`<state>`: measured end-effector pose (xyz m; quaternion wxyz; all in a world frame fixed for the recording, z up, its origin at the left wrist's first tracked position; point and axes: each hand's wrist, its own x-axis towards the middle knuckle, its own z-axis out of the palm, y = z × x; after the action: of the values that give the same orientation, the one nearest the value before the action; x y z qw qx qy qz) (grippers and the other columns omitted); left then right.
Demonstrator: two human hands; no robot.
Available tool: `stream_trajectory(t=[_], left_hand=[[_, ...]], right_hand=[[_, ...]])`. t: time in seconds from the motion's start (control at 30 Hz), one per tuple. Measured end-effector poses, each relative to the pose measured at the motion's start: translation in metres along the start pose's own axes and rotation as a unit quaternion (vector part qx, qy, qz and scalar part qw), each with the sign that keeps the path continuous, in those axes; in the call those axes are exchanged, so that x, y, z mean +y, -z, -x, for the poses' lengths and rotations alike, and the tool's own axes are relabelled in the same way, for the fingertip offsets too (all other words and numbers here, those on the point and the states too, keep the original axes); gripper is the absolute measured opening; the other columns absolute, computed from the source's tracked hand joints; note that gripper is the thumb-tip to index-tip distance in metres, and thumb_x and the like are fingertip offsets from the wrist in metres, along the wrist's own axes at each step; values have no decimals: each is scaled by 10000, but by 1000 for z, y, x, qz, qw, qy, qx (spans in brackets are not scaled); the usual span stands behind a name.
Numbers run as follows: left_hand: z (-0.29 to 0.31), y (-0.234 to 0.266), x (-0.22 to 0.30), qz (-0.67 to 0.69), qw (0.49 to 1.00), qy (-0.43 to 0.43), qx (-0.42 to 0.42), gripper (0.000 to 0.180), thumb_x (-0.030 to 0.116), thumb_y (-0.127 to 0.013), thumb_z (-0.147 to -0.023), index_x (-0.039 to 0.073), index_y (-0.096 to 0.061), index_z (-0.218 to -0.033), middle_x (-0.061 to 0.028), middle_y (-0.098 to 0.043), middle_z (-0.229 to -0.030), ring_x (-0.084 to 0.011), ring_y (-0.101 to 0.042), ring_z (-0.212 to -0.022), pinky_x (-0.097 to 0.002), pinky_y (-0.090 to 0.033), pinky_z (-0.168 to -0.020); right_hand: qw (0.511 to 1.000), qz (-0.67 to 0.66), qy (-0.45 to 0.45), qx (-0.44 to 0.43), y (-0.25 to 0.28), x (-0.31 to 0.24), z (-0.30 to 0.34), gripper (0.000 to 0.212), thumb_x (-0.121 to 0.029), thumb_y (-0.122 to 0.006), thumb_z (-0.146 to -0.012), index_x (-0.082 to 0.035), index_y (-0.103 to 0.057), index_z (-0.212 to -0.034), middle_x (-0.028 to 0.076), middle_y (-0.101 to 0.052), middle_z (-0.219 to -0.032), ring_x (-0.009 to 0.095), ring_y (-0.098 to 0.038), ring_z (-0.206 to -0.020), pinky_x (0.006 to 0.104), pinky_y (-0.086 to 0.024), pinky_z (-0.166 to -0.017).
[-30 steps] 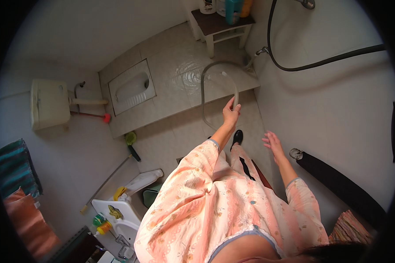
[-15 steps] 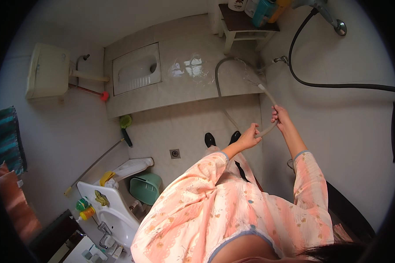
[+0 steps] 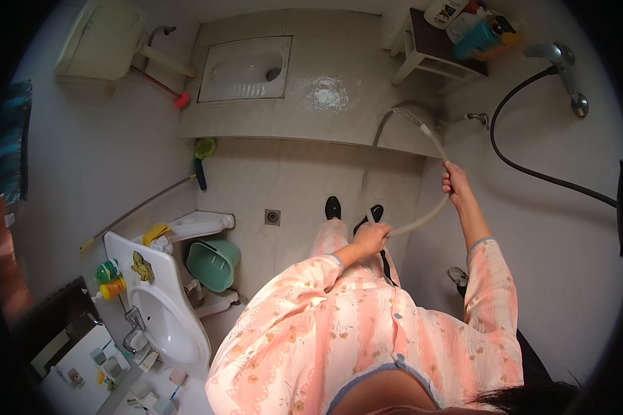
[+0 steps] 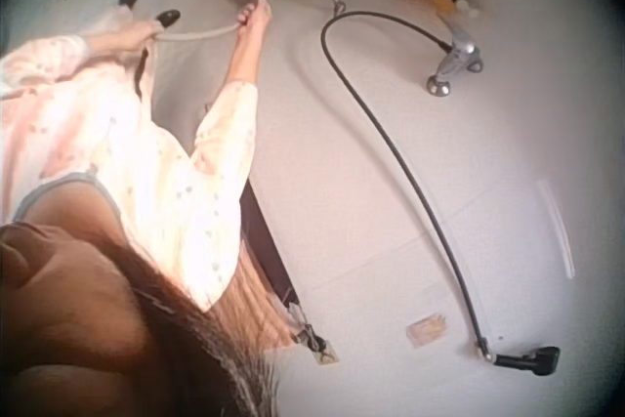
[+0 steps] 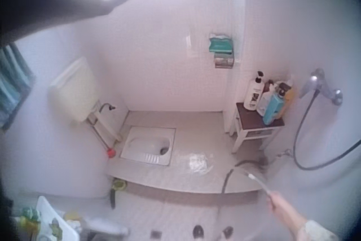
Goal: The person sprays water on a squat toilet and the surrounding floor with a hose, applies cleaning liquid from a bottle, uses a plunger on the toilet, and scrubs the floor using a long-handled squeegee.
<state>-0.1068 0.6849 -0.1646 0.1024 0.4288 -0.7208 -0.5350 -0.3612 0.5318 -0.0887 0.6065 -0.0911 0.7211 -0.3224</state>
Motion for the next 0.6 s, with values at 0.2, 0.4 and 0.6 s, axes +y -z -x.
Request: stream_trajectory(t=[0.2,0.4,0.6], left_hand=[[35,16,-7,44,995,60,60,271,100,-543,-781,71,-554,-1051,-113,-548,-1005,-319,-530,-972,-411,-453,-791],[87,44,-9,74,986,87,122,262,128,-541,-786,77,-570,-1041,-105,-549,-987,-299,-537,-964,-392,-451,-789],[130,43,-8,94,967,124,201,263,171,-570,-781,79,-582,-1027,-96,-549,-981,-292,-544,-952,-376,-450,-791]], right_hand=[[997,70,-27,-14,-61,3,-4,200,-263,-497,-921,-111,-517,-1050,-51,-366,-595,37,-273,-446,191,-224,-374],[988,49,-50,-141,-112,26,2,232,-271,-499,-925,-107,-495,-1088,-44,-373,-609,42,-277,-463,189,-232,-386],[969,90,-108,-201,-156,47,6,209,-263,-460,-941,-111,-530,-1067,-59,-313,-596,42,-243,-470,181,-205,-393]])
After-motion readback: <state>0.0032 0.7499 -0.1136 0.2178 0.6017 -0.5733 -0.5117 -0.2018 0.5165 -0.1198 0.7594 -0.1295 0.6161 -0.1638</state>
